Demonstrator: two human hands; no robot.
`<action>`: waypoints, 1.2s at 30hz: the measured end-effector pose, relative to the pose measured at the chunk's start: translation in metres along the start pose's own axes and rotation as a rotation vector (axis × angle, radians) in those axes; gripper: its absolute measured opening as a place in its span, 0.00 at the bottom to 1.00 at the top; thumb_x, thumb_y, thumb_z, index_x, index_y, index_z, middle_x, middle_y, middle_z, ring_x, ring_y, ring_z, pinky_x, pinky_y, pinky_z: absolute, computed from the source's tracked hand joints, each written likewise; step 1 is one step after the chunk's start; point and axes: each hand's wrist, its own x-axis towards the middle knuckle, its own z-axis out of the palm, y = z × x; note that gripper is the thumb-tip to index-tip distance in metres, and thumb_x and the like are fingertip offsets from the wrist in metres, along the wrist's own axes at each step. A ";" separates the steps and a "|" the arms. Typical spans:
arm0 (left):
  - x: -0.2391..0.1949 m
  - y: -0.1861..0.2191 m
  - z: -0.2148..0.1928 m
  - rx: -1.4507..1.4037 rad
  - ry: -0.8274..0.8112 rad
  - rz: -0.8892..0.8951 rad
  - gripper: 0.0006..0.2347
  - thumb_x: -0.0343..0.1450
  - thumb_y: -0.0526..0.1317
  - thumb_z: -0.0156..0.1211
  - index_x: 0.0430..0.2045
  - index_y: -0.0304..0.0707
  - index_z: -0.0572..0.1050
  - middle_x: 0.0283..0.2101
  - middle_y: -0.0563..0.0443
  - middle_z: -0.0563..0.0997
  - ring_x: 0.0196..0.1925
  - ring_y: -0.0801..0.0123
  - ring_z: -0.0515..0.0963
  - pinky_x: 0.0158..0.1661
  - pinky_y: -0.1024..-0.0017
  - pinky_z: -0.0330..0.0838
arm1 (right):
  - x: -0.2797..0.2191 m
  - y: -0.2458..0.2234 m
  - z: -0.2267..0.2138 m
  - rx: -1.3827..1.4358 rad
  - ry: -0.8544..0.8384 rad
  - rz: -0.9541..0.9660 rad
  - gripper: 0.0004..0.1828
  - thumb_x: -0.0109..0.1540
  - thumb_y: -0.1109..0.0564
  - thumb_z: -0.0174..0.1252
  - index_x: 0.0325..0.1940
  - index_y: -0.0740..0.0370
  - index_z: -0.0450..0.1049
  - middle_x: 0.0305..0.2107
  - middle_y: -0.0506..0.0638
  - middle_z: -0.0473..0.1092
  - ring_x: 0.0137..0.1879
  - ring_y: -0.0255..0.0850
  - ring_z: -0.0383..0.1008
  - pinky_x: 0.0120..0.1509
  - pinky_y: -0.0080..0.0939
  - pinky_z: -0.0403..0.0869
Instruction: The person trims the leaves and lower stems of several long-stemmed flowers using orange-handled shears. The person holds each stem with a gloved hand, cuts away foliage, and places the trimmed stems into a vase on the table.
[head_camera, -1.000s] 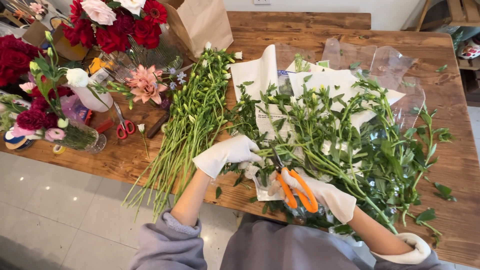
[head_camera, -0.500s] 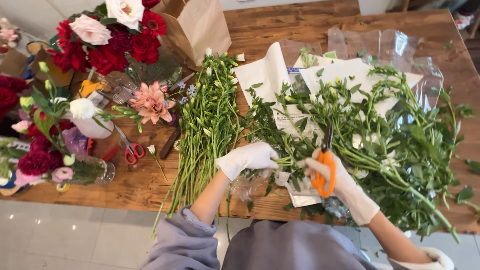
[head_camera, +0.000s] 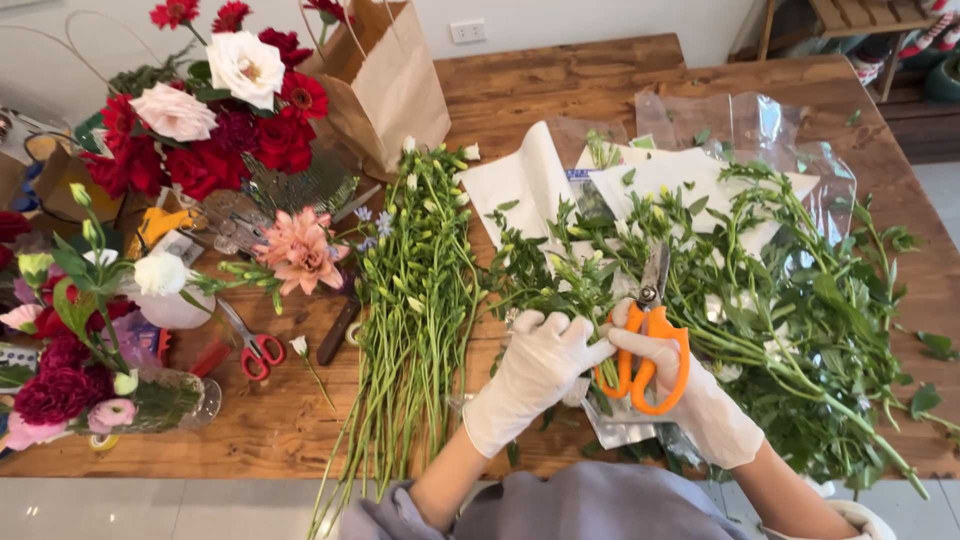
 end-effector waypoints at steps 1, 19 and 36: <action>0.002 0.001 -0.003 0.013 0.013 -0.036 0.03 0.72 0.41 0.59 0.32 0.61 0.75 0.31 0.61 0.67 0.33 0.69 0.67 0.43 0.65 0.66 | 0.001 -0.008 0.009 0.001 0.014 -0.018 0.12 0.57 0.65 0.61 0.42 0.64 0.67 0.30 0.61 0.73 0.33 0.48 0.78 0.39 0.47 0.79; 0.088 -0.004 -0.092 -1.213 -0.483 -1.775 0.21 0.68 0.47 0.54 0.57 0.46 0.73 0.55 0.53 0.77 0.55 0.71 0.75 0.57 0.69 0.66 | 0.005 -0.027 0.026 -0.451 -0.123 -0.447 0.15 0.57 0.69 0.62 0.38 0.54 0.65 0.32 0.47 0.66 0.37 0.38 0.69 0.47 0.38 0.71; 0.032 0.017 -0.062 -1.100 -0.413 -1.972 0.19 0.63 0.50 0.64 0.45 0.42 0.79 0.48 0.51 0.84 0.52 0.64 0.81 0.59 0.65 0.70 | 0.004 0.037 0.022 -0.178 -0.315 -0.401 0.19 0.55 0.77 0.57 0.41 0.57 0.66 0.54 0.57 0.67 0.64 0.48 0.68 0.72 0.53 0.65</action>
